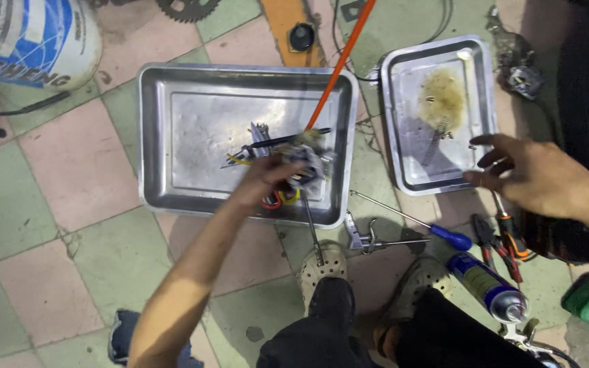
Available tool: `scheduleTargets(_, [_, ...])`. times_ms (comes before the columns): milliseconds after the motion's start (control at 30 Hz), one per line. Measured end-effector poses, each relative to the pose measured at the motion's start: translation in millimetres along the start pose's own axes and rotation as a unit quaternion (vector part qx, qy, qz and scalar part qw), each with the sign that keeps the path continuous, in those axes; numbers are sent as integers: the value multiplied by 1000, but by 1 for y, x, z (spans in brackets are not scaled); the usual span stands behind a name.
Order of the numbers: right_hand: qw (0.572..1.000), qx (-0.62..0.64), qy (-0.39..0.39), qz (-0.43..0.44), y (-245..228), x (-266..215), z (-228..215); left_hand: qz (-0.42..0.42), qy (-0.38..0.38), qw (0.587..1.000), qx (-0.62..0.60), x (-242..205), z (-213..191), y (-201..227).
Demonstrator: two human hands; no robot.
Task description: The person cleans a disassembled carburetor and its small parts using a spray can and an air blow gun. They spray the components over a metal tray, use the air gun to blow out debris, and handle the parts with pliers and their hands.
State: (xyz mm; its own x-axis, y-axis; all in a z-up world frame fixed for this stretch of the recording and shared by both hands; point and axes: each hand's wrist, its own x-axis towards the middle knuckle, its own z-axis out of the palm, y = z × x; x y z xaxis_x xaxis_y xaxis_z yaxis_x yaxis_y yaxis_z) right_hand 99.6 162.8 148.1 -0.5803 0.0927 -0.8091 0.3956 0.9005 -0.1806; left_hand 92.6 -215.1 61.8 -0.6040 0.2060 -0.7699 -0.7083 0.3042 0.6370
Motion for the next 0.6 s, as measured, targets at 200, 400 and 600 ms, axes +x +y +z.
scheduleTargets(200, [975, -157, -151, -36, -46, 1, 29, 10, 233, 967, -102, 36, -105, -31])
scheduleTargets(400, [936, -301, -110, -149, -49, 28, 79, -6, 256, 940, -224, 90, -139, -69])
scheduleTargets(600, [919, -333, -62, -201, 2, 46, 118, -1, 207, 971, -120, 109, -162, -100])
